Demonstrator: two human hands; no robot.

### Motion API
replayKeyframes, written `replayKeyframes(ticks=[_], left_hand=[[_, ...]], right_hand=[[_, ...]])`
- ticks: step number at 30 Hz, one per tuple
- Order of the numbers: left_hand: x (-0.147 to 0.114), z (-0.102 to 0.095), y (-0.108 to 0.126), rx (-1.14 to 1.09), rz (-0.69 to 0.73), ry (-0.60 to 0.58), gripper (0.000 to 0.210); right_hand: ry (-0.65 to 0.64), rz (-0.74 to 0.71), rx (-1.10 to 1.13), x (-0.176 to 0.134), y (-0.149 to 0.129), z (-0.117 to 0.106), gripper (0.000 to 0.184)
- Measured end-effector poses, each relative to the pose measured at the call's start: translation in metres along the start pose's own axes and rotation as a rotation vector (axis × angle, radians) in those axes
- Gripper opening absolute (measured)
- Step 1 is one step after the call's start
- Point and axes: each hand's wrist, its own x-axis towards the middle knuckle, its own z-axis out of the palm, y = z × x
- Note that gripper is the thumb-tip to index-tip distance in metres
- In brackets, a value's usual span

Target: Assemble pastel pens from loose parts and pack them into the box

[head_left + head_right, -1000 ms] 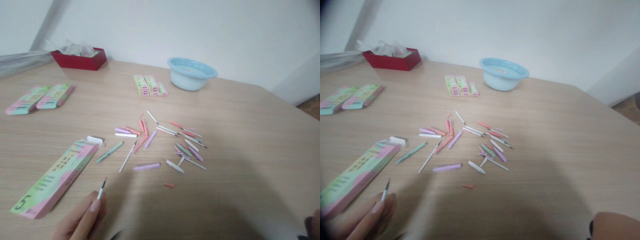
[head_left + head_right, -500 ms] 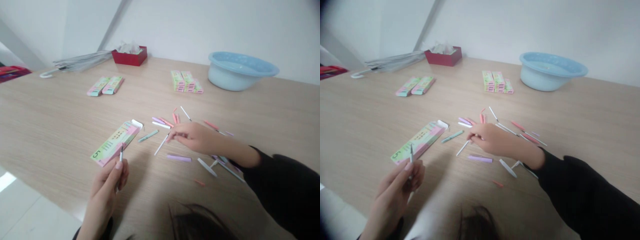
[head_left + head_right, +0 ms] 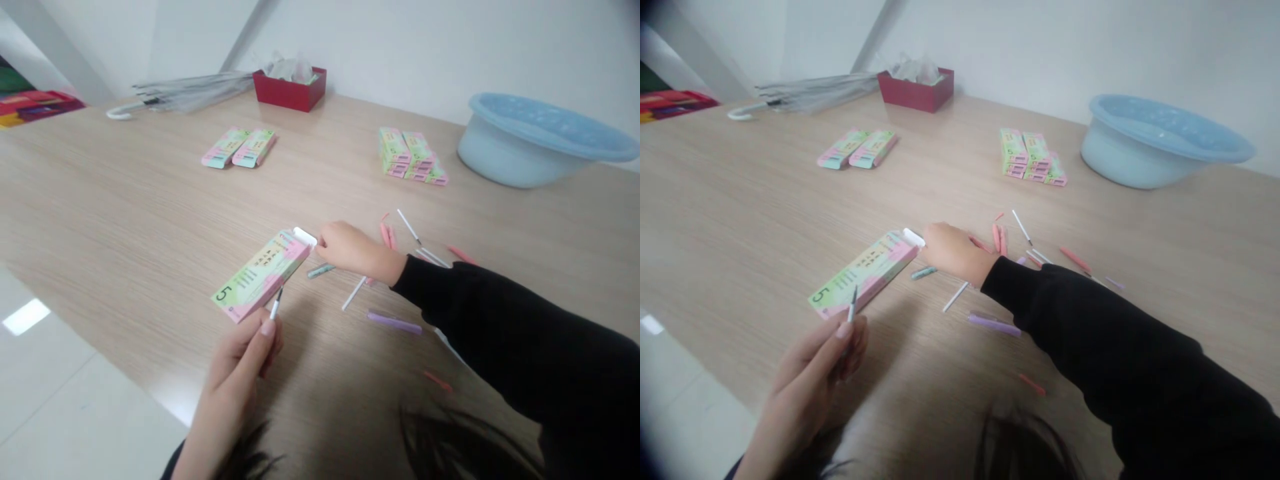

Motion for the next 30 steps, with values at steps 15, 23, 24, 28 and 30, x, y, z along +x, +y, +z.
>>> replayKeyframes(ticks=[15, 23, 24, 28, 30], left_hand=[[-0.007, 0.035, 0.01, -0.043, 0.042, -0.181, 0.045], [-0.02, 0.066, 0.018, 0.032, 0.069, -0.327, 0.045], [-0.023, 0.071, 0.019, 0.045, 0.071, -0.343, 0.045], [-0.032, 0.083, 0.023, 0.078, 0.078, -0.383, 0.044], [-0.035, 0.086, 0.023, 0.089, 0.086, -0.395, 0.044]], right_hand=[[0.072, 0.067, 0.729, -0.066, -0.008, -0.06, 0.02], [0.373, 0.053, 0.934, -0.167, -0.009, -0.084, 0.012], [0.396, 0.063, 0.92, -0.176, -0.01, -0.082, 0.013], [0.426, 0.054, 0.818, -0.205, -0.017, -0.075, 0.016], [0.449, 0.042, 0.779, -0.215, -0.018, -0.073, 0.017]])
